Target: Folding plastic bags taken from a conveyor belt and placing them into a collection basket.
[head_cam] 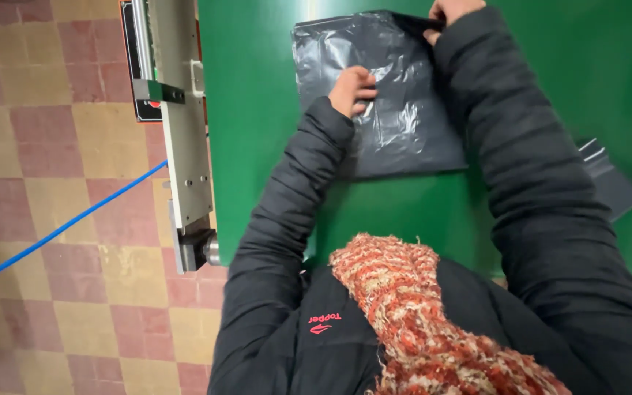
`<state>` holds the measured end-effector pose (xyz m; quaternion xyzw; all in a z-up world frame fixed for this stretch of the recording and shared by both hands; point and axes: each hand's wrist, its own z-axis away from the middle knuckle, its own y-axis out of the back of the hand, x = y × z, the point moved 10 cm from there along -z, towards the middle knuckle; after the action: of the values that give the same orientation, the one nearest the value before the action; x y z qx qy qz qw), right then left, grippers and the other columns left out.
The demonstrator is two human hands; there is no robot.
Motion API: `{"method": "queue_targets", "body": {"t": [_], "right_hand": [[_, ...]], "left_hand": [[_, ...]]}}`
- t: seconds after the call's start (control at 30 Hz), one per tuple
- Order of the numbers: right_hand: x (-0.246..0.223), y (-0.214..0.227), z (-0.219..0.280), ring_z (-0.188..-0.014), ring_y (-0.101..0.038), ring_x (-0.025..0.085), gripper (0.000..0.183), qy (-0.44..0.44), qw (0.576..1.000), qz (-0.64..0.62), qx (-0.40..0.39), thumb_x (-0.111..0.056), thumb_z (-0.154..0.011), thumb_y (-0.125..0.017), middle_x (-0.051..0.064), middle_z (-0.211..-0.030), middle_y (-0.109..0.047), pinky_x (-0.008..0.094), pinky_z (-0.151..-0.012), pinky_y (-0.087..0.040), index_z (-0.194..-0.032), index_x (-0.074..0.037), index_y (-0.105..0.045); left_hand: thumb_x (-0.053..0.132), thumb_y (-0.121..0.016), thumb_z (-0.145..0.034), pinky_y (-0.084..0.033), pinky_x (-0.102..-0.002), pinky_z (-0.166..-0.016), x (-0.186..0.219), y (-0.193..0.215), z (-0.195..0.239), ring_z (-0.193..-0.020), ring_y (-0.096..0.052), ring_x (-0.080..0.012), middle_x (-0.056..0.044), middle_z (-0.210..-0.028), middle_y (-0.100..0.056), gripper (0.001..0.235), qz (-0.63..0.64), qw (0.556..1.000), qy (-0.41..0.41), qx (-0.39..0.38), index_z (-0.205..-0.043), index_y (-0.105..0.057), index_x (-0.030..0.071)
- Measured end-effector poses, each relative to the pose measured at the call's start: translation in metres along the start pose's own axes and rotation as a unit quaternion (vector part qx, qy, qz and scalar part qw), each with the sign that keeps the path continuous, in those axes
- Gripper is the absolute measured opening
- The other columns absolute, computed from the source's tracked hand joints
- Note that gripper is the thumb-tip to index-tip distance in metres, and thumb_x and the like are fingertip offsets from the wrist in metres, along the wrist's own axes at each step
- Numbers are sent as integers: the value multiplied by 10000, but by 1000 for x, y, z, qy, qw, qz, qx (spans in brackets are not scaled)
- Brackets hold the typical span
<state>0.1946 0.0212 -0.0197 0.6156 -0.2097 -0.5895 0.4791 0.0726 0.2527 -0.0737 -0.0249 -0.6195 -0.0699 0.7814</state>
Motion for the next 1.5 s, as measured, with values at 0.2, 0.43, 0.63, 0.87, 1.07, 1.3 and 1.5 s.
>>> {"method": "queue_targets", "body": {"t": [0.2,0.43,0.63,0.87,1.07,1.3,1.5], "right_hand": [[-111,49,166,-1001,-648,314,251,310,938,15,154,-7,-662,-725,66,-947,-687,454,-868,-485,-860,-116,-617],[-85,-5,240,-1131,-656,300,215,269,941,72,192,10,-767,-720,58,-1107,-690,443,-956,-503,-922,-98,-617],[-112,-27,229,-1199,-615,354,261,233,956,116,137,-32,-764,-718,128,-1201,-655,453,-988,-497,-1017,-60,-657],[-177,-123,267,-1265,-569,410,461,328,942,9,75,-45,-799,-720,228,-1264,-644,496,-1061,-468,-1245,24,-623],[-86,-152,328,-1070,-731,274,246,-34,980,-177,-85,-163,-1022,-630,153,-1123,-733,352,-996,-566,-1248,-74,-674],[-14,-152,288,-1190,-650,226,361,-148,783,-598,87,-132,-1074,-482,107,-1320,-672,343,-1074,-508,-1395,28,-530],[43,-197,313,-1079,-691,255,355,-250,848,-458,92,-135,-1034,-560,177,-1233,-705,381,-970,-561,-1345,37,-557]], "left_hand": [[913,-209,-842,-339,-560,-1128,-123,22,43,-1346,-520,-371,-192,-1516,-491,1059,537,799,260,76,-1475,-391,84],[690,-603,-927,-406,-497,-1152,-130,82,93,-1366,-487,-370,-227,-1503,-482,949,306,947,-24,99,-1506,-394,-32],[381,-822,-766,-449,-522,-1049,84,27,204,-1289,-522,-374,-184,-1377,-554,713,-463,806,-358,88,-1319,-562,13],[310,-729,-823,-532,-452,-916,11,-59,179,-1045,-686,-335,-137,-1083,-725,349,-605,711,-15,-357,-1094,-749,92],[468,-425,-995,-539,-442,-886,-101,-66,134,-981,-749,-341,-194,-1024,-790,568,-86,921,246,-291,-1126,-713,-4],[574,-493,-997,-512,-443,-924,33,-51,123,-1053,-671,-389,-233,-1119,-711,589,-273,956,-17,-103,-1215,-651,50],[368,-752,-843,-482,-520,-769,37,-79,124,-849,-605,-456,-226,-946,-635,387,-474,853,-202,86,-938,-591,29]]}}
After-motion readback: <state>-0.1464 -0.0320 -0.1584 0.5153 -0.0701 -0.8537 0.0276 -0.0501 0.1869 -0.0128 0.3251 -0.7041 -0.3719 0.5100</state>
